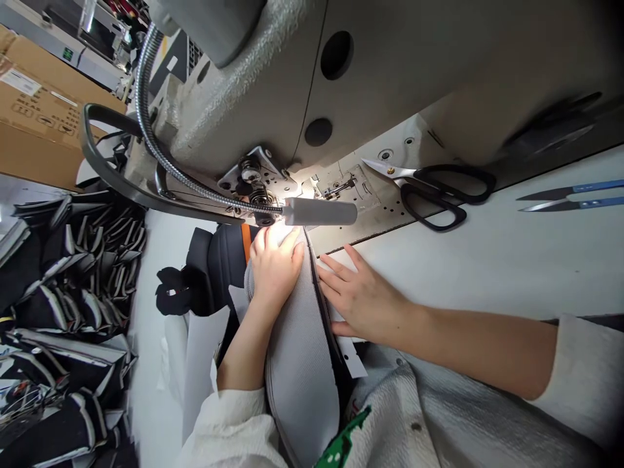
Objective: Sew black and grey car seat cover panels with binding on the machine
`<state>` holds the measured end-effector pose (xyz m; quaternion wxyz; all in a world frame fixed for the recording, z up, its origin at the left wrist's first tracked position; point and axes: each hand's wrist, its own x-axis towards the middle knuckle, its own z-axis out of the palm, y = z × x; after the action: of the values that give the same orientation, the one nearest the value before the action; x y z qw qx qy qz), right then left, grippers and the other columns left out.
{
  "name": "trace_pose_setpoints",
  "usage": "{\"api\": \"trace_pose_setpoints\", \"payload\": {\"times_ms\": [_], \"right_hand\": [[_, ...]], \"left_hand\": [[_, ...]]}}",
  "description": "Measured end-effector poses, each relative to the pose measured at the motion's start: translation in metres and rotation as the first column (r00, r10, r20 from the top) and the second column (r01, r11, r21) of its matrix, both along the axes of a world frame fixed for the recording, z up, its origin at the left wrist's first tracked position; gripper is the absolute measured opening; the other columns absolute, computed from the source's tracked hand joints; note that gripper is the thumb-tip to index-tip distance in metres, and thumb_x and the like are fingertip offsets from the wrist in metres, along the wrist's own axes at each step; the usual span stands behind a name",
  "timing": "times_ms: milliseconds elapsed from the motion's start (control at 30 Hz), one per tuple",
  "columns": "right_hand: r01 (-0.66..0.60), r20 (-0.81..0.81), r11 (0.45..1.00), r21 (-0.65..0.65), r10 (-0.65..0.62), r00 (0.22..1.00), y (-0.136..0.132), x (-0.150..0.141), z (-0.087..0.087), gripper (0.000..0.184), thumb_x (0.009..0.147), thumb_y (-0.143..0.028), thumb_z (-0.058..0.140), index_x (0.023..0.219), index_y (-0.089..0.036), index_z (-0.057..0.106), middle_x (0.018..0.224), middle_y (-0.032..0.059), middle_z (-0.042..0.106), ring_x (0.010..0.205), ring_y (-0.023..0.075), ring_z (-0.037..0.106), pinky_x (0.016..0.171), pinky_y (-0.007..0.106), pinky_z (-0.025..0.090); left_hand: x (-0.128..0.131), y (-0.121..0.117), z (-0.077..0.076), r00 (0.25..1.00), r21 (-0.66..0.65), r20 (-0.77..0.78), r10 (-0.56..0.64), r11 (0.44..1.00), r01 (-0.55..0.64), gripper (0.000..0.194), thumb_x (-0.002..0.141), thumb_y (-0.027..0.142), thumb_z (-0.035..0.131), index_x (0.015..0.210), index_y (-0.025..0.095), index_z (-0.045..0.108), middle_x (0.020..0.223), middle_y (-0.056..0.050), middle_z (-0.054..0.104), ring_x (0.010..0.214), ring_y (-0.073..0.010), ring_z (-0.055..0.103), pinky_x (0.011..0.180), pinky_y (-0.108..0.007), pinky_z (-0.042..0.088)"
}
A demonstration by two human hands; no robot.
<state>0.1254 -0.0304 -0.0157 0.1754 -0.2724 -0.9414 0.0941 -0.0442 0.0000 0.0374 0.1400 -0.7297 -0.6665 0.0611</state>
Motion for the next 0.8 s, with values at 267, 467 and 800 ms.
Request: {"api": "trace_pose_setpoints", "payload": {"times_ms": [267,467,800], "right_hand": [[0.059,-0.012,0.998,-0.031,-0.059,0.998,-0.0084,-0.0029,0.0018,0.066,0.080,-0.058,0.058,0.124,-0.010,0.055,0.136,0.0170,0.046,0.132,0.0350,0.030,0.107,0.060,0.020],[0.058,-0.012,0.997,-0.051,-0.058,0.998,-0.0087,-0.0041,0.0008,0.067,0.078,-0.057,0.061,0.124,-0.008,0.055,0.136,0.0171,0.046,0.132,0.0354,0.029,0.108,0.062,0.018],[0.039,-0.046,0.999,-0.037,-0.041,0.998,-0.0085,-0.0026,0.0015,0.066,0.077,-0.056,0.062,0.121,-0.007,0.056,0.132,0.0184,0.050,0.130,0.0344,0.032,0.108,0.061,0.018]], "left_hand": [[0.0036,0.0004,-0.0047,0.999,0.049,-0.041,-0.017,0.999,0.019,0.035,0.090,0.033,0.046,0.123,0.028,0.059,0.132,-0.012,0.049,0.119,-0.0320,0.043,0.095,-0.049,0.041],[0.0069,0.0007,-0.0056,0.999,0.050,-0.031,-0.020,0.998,0.022,0.035,0.091,0.031,0.044,0.122,0.026,0.060,0.134,-0.013,0.046,0.121,-0.0322,0.041,0.098,-0.049,0.039],[0.0065,0.0015,-0.0037,0.999,0.042,-0.024,-0.023,0.999,0.024,0.035,0.090,0.032,0.044,0.121,0.026,0.060,0.130,-0.013,0.049,0.119,-0.0330,0.042,0.097,-0.049,0.039]]}}
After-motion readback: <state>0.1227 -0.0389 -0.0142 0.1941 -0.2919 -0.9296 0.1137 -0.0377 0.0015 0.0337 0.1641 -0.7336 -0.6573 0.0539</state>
